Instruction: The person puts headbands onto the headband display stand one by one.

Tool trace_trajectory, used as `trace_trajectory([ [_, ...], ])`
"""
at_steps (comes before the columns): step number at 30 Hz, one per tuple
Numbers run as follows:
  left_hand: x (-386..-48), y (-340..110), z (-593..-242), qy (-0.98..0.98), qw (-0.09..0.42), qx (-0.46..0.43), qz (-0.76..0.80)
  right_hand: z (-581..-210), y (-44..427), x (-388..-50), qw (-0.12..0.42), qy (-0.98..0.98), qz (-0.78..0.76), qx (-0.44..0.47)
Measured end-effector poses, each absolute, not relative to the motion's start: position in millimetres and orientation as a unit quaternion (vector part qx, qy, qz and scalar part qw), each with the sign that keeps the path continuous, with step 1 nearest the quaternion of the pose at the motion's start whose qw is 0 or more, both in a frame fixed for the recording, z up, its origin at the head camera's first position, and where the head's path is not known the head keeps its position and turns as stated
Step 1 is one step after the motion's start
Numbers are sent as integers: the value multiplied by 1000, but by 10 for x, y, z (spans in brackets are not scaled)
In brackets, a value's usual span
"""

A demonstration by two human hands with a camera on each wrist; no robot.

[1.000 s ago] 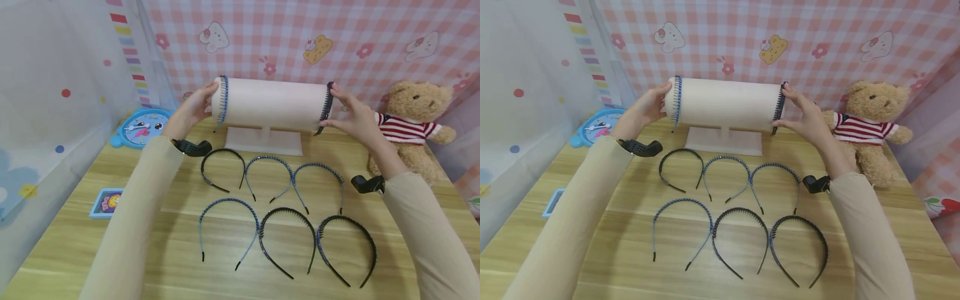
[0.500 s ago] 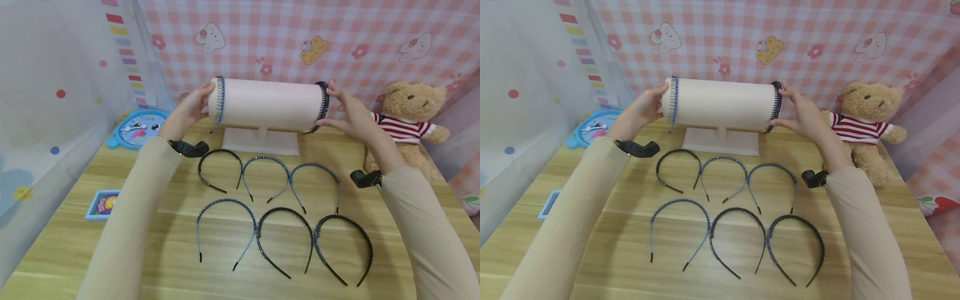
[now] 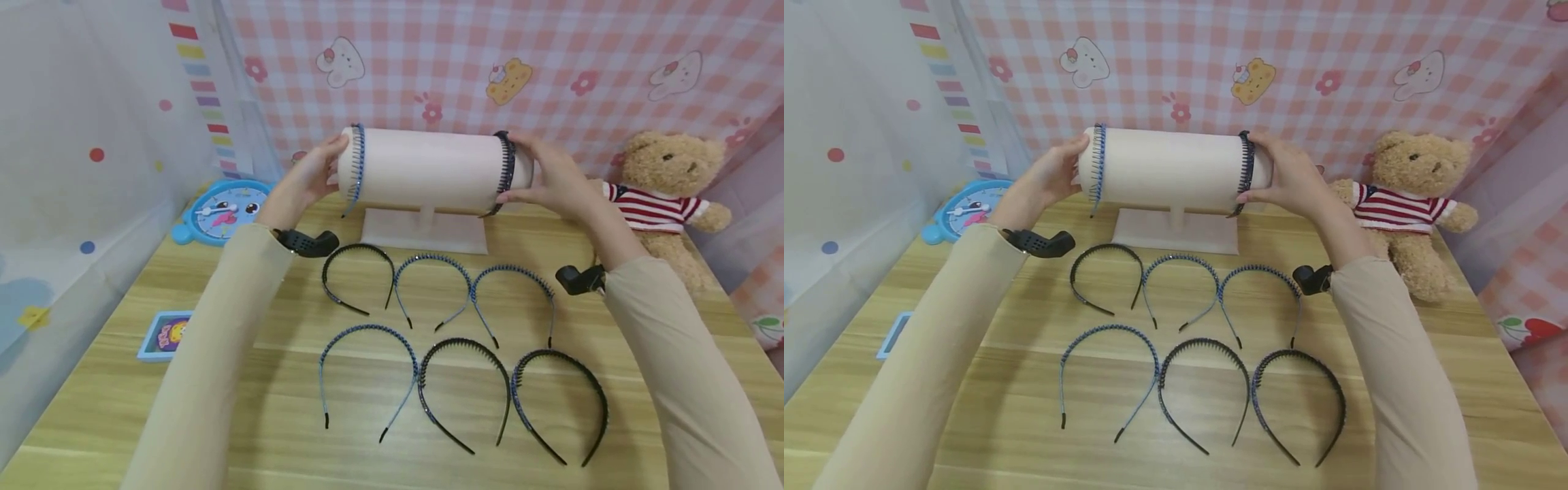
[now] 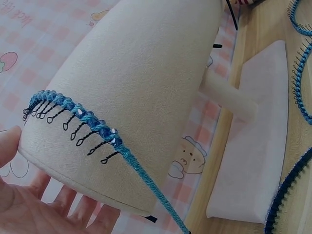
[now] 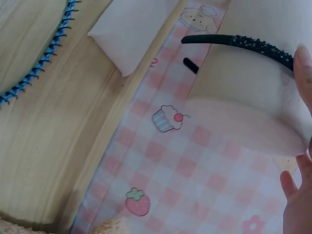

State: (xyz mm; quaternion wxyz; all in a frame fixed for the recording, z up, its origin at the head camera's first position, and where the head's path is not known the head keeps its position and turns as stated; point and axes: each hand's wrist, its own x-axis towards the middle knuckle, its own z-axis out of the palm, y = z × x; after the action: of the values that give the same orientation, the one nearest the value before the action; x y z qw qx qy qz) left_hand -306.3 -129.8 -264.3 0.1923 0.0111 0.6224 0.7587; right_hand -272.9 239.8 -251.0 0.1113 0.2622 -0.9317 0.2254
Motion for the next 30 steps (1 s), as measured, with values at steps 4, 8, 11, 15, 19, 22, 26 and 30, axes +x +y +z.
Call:
trace_trajectory([
  [4, -3056, -1324, -2636, 624, 192, 14, 758, -2477, 2289, -2766, 116, -932, 205, 275],
  [8, -3038, -1331, -2634, 620, 189, 18, 761, -2459, 2176, -2801, 128, -930, 184, 291],
  [11, -3019, -1327, -2631, 614, 186, 26, 767, -2452, 2104, -2817, 135, -930, 168, 298],
  [15, -3010, -1323, -2628, 608, 182, 31, 772, -2424, 2004, -2830, 122, -935, 153, 297],
  [19, -3012, -1320, -2619, 613, 180, 20, 769, -2406, 1880, -2857, 102, -938, 146, 297],
  [22, -3018, -1299, -2615, 621, 179, 10, 763, -2402, 1781, -2869, 94, -938, 145, 302],
  [26, -3024, -1270, -2621, 621, 179, 8, 763, -2395, 1646, -2877, 85, -936, 142, 310],
  [30, -3020, -1251, -2626, 618, 180, 11, 765, -2380, 1519, -2881, 77, -938, 131, 313],
])
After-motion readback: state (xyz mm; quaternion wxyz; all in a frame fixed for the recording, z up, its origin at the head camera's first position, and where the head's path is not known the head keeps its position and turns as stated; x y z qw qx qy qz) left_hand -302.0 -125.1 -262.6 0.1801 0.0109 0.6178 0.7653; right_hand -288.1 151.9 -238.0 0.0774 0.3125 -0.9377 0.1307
